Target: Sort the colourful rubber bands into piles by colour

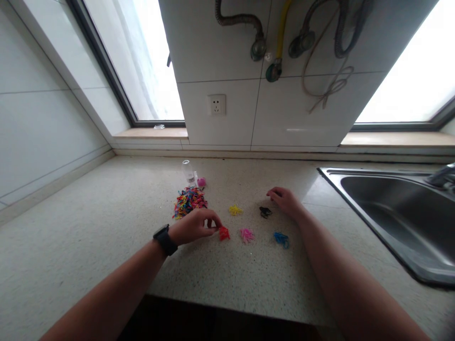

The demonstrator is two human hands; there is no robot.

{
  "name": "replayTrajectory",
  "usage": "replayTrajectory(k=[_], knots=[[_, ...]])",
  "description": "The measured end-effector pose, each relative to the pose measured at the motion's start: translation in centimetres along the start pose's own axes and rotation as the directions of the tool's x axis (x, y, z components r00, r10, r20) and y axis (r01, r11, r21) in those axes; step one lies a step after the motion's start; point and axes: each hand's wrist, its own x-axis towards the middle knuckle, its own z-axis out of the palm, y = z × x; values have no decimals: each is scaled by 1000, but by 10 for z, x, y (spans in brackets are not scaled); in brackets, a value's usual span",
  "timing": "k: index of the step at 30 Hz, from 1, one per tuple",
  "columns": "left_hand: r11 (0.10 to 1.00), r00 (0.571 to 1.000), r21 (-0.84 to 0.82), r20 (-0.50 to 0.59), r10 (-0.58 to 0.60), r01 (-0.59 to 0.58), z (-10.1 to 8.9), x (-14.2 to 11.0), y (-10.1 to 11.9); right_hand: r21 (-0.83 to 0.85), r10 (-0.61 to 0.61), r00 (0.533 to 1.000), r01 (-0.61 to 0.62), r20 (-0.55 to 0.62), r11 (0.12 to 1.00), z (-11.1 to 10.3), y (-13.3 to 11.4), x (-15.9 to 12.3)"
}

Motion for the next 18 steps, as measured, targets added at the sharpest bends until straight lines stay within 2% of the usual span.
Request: replayTrajectory(k=[5,11,15,18], knots=[[1000,1000,18,12,-8,8,-2,-1,-3,-29,9,1000,-9,8,1000,0,0,1],[999,999,14,-24,-37,37,0,-2,-5,-19,8,1000,-8,1,1000,1,1,4],[996,999,76,-6,51,-51,0,-2,-3,-32,26,1000,-26,-3,999,3,4,7],[986,992,120,58,114,-120,-5,-2,1,-28,35,999,-35,-9,999,3,5,8]])
